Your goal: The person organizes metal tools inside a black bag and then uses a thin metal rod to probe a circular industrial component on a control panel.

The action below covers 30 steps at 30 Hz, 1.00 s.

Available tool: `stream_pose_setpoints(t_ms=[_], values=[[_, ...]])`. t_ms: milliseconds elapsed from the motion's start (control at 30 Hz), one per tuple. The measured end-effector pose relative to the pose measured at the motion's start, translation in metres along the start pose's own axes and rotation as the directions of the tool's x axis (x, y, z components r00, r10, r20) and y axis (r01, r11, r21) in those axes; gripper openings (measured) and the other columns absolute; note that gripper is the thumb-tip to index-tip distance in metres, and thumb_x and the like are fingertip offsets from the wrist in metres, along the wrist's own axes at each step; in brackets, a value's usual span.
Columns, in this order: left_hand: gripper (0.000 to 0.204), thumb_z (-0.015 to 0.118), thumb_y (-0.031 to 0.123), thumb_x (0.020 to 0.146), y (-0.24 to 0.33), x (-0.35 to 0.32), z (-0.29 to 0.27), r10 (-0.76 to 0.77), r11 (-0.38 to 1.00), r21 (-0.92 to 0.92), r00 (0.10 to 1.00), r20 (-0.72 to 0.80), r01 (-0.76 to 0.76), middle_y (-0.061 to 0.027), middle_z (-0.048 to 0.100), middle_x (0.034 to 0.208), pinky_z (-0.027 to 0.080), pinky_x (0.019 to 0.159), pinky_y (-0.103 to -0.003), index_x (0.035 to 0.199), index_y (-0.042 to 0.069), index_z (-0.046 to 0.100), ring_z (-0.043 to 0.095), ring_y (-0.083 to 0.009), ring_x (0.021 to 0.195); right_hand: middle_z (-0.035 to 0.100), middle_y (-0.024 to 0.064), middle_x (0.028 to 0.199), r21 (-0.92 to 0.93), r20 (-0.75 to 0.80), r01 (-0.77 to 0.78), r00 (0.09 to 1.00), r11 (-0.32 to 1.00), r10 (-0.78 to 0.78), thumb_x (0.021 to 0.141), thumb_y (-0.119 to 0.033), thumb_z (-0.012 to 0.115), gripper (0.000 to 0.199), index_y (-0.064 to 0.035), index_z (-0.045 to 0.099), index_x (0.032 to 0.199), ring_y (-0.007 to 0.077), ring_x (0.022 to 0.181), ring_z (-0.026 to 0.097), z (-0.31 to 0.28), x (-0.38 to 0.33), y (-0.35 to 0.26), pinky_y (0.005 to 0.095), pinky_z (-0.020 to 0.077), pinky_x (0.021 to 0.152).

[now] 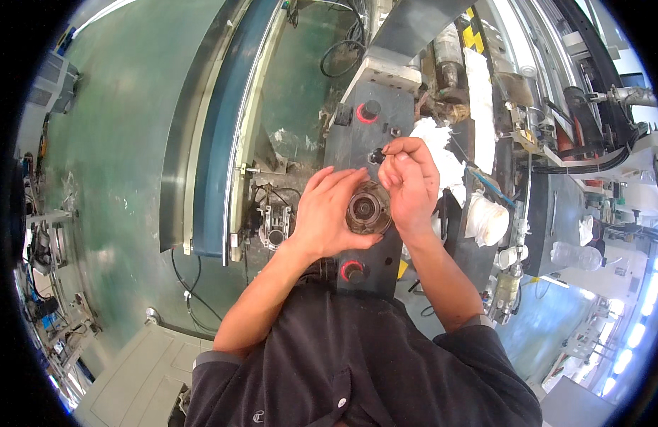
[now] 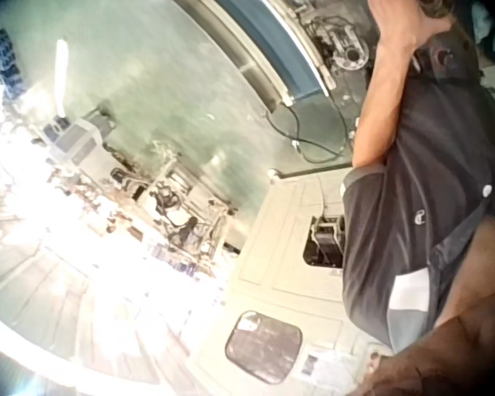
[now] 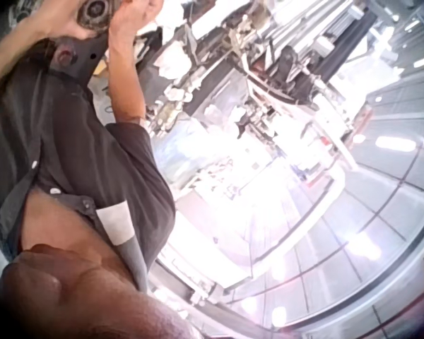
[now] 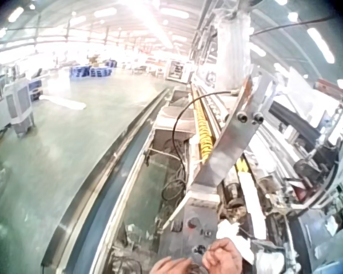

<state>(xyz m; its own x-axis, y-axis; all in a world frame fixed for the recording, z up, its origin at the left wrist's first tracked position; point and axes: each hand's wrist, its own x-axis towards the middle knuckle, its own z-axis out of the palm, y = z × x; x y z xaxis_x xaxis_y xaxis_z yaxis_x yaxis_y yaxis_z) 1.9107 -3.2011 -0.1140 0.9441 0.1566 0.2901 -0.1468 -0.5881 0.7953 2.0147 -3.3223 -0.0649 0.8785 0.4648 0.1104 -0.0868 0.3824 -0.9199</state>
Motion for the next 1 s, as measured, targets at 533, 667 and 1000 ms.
stream_pose_setpoints(t_ms=[533,667,1000], values=[[0.095,0.088,0.045,0.055,0.004,0.003,-0.004,0.008,0.999,0.039,0.999,0.031,-0.01,-0.0129,0.064,0.123,0.034,0.115,-0.046,0.133,0.002,0.055,0.058,-0.0257,0.121,0.049,0.0008,0.079,-0.128,0.067,0.0,0.998,0.992,0.009,0.098,-0.007,0.045,0.017,0.0021,0.058,0.102,0.0069,0.068,0.043,-0.005,-0.004,0.004,0.0256,0.0399,0.064],[0.094,0.087,0.043,0.055,0.004,0.003,-0.004,-0.003,0.999,0.039,0.999,0.04,0.001,-0.0128,0.064,0.125,0.034,0.115,-0.046,0.133,0.002,0.055,0.058,-0.0263,0.121,0.053,0.0064,0.08,-0.746,0.203,0.16,0.979,0.647,-0.009,0.1,-0.013,0.043,0.023,0.0006,0.061,0.104,0.0121,0.079,0.052,-0.008,-0.002,-0.014,0.0288,0.0444,0.071],[0.094,0.088,0.041,0.054,0.005,0.004,-0.006,0.008,1.0,0.013,0.999,0.043,-0.009,-0.0139,0.063,0.125,0.036,0.114,-0.047,0.134,0.002,0.055,0.058,-0.0282,0.121,0.059,-0.0001,0.078,-0.752,0.045,-0.181,0.945,0.634,0.324,0.103,-0.014,0.04,0.029,0.0012,0.064,0.111,0.0056,0.069,0.053,-0.005,-0.005,-0.05,0.0238,0.0458,0.062]])
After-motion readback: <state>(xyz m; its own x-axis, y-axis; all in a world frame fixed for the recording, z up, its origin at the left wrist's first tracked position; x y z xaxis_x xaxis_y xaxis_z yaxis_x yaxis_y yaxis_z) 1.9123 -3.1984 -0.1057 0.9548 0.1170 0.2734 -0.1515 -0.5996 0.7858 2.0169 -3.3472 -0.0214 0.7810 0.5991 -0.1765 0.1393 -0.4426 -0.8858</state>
